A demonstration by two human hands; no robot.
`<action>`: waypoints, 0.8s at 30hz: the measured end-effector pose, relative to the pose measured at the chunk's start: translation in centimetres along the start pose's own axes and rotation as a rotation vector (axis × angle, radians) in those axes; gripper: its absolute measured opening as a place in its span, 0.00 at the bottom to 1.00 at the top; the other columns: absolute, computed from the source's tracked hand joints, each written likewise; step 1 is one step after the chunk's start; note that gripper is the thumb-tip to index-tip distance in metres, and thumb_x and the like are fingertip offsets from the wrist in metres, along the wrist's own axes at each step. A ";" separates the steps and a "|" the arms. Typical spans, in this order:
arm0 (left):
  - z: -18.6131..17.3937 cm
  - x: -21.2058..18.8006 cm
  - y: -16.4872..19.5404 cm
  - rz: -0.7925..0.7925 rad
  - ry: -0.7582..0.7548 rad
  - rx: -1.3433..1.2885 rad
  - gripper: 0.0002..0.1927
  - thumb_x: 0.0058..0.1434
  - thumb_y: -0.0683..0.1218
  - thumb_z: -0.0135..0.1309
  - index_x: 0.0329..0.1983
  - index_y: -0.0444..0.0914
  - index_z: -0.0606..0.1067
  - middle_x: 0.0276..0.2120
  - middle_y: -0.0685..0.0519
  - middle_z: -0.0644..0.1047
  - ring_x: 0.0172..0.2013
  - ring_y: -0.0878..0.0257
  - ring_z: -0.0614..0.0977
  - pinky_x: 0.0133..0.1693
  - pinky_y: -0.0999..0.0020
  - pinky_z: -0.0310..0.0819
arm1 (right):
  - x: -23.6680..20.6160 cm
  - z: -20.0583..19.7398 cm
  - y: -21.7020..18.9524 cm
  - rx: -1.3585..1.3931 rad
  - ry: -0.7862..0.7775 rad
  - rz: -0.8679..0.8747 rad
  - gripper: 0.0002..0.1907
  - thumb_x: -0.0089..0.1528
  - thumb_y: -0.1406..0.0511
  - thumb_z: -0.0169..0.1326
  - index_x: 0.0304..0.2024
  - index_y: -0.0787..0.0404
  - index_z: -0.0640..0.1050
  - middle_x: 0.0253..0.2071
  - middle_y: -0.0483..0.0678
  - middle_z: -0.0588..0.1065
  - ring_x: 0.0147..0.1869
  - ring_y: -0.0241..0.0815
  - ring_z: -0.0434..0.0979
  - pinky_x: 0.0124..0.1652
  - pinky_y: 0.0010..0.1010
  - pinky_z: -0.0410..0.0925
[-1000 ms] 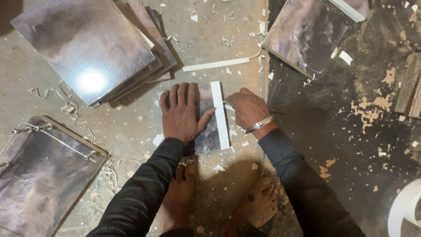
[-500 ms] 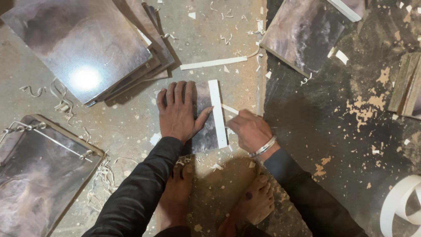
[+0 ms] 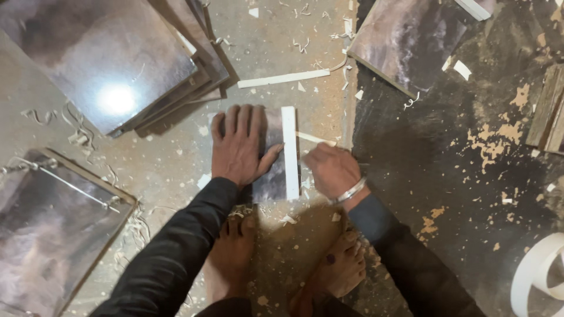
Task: The person sits on the workshop floor and trims the excess white edge banding from the sides of laminated boards, using a small handheld block to shave and smooth the edges one board at a time, then sets finished boards aside.
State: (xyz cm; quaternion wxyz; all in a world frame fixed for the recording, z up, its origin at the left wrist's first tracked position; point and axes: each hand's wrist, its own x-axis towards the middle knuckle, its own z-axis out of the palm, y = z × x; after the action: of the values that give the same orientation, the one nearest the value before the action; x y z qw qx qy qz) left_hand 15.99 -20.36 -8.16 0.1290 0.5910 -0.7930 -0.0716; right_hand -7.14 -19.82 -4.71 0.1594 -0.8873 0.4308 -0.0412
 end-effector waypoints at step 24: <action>-0.3 0.9 -1.8 0.101 -0.031 -0.036 0.44 0.67 0.72 0.41 0.71 0.34 0.63 0.64 0.41 0.68 0.66 0.44 0.65 0.67 0.43 0.48 | 7.3 -2.5 1.0 -0.043 0.262 0.115 0.10 0.57 0.73 0.55 0.41 0.60 0.80 0.38 0.49 0.78 0.45 0.51 0.77 0.41 0.43 0.72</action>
State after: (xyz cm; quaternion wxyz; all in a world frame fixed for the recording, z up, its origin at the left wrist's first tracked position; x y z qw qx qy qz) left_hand 17.53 -21.70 -8.21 0.1310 0.5467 -0.8223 -0.0884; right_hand -3.85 -26.71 -3.11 0.0850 -0.8514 0.4987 -0.1384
